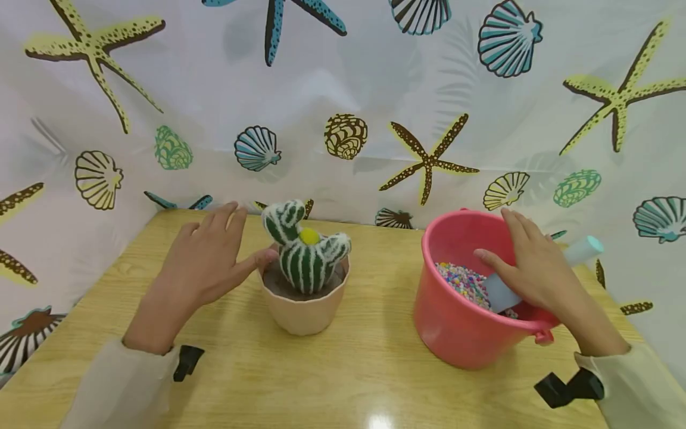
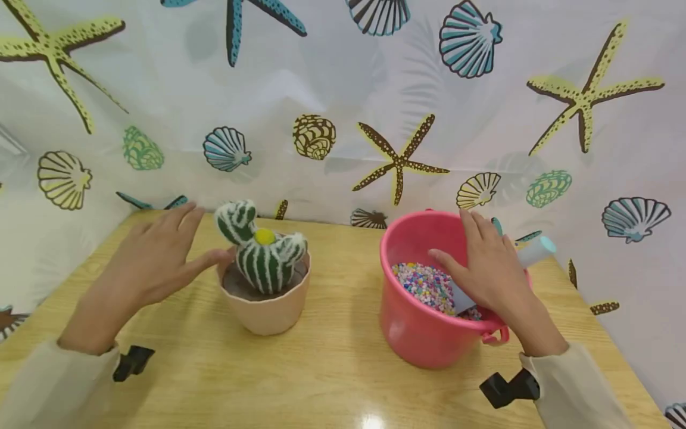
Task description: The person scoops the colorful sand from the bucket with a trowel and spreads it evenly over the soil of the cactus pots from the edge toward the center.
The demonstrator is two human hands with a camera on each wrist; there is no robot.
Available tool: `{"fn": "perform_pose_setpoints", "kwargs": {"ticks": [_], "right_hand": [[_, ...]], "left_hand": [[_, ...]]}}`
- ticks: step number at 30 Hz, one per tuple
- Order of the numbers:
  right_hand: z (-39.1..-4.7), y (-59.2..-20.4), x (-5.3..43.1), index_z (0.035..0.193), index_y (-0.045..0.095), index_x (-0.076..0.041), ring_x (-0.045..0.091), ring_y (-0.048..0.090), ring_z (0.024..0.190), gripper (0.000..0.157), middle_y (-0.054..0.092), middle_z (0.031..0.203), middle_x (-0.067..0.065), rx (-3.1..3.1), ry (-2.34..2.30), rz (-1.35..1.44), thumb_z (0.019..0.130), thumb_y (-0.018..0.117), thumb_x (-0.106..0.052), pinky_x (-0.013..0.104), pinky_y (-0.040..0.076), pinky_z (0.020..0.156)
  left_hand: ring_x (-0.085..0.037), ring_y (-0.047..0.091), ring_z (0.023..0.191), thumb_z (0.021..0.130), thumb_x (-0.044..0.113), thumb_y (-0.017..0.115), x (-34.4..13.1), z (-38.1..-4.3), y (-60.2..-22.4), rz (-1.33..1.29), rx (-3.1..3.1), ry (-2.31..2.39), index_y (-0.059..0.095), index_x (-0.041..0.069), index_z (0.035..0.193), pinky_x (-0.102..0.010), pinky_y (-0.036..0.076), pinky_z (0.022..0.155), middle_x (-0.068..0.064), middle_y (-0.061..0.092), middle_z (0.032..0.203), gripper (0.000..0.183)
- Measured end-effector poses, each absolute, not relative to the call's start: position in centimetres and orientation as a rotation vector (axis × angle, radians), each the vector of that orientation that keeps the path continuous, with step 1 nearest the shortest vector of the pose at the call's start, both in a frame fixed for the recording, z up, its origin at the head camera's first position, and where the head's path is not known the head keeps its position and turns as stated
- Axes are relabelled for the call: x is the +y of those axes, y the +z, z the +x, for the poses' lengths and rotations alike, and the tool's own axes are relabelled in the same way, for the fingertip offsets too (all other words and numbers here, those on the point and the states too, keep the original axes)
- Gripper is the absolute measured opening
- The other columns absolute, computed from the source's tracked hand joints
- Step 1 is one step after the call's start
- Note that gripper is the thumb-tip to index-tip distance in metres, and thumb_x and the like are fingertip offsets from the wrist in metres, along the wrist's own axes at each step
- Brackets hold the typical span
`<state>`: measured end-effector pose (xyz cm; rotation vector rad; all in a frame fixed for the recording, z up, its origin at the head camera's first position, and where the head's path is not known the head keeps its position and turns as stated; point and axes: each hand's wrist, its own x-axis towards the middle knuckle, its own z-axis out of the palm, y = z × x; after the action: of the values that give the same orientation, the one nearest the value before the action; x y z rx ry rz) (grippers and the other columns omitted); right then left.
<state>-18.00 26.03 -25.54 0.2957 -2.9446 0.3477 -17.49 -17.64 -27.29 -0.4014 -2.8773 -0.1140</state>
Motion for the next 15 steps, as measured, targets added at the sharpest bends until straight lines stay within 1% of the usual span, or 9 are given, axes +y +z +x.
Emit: {"fn": "perform_pose_setpoints", "kwargs": {"ticks": [3,5,8,12,15], "right_hand": [[-17.5,-25.3,25.9,0.152,0.011,-0.003,0.056,0.033,0.127,0.09,0.026,0.148,0.032,-2.942,0.373,0.283,0.091,0.054,-0.053,0.071,0.036,0.093],[-17.2,-25.2,25.9,0.152,0.012,-0.003,0.055,0.036,0.124,0.09,0.029,0.145,0.033,-2.93,0.385,0.288,0.091,0.055,-0.053,0.07,0.04,0.09],[-16.9,-25.3,25.7,0.15,0.018,-0.002,0.051,0.041,0.118,0.088,0.037,0.138,0.032,-2.883,0.389,0.318,0.089,0.059,-0.051,0.067,0.045,0.084],[-16.5,-25.3,25.7,0.144,0.029,0.002,0.045,0.044,0.11,0.084,0.045,0.129,0.029,-2.812,0.383,0.359,0.086,0.065,-0.047,0.061,0.048,0.079],[-16.3,-25.2,25.7,0.141,0.033,0.004,0.044,0.045,0.107,0.081,0.046,0.126,0.028,-2.778,0.402,0.382,0.085,0.068,-0.042,0.059,0.049,0.078]], "left_hand": [[-0.044,0.035,0.132,0.093,0.064,0.039,-17.5,-17.0,-27.4,-0.401,-2.84,-0.131,0.031,-0.005,0.145,-0.063,0.036,0.097,-0.029,0.036,0.144,0.086],[-0.043,0.04,0.128,0.093,0.062,0.041,-17.4,-16.8,-27.6,-0.406,-2.8,-0.137,0.034,-0.004,0.143,-0.062,0.039,0.093,-0.027,0.04,0.14,0.083],[-0.042,0.048,0.119,0.095,0.057,0.044,-17.3,-16.3,-27.7,-0.414,-2.734,-0.147,0.041,-0.003,0.138,-0.061,0.042,0.087,-0.026,0.046,0.134,0.074],[-0.041,0.054,0.108,0.096,0.05,0.049,-16.9,-15.6,-27.7,-0.425,-2.655,-0.159,0.05,-0.002,0.127,-0.059,0.044,0.082,-0.024,0.053,0.123,0.061],[-0.04,0.057,0.101,0.095,0.044,0.053,-16.5,-15.2,-27.7,-0.444,-2.598,-0.184,0.056,-0.001,0.118,-0.057,0.046,0.078,-0.023,0.057,0.113,0.05]]}}
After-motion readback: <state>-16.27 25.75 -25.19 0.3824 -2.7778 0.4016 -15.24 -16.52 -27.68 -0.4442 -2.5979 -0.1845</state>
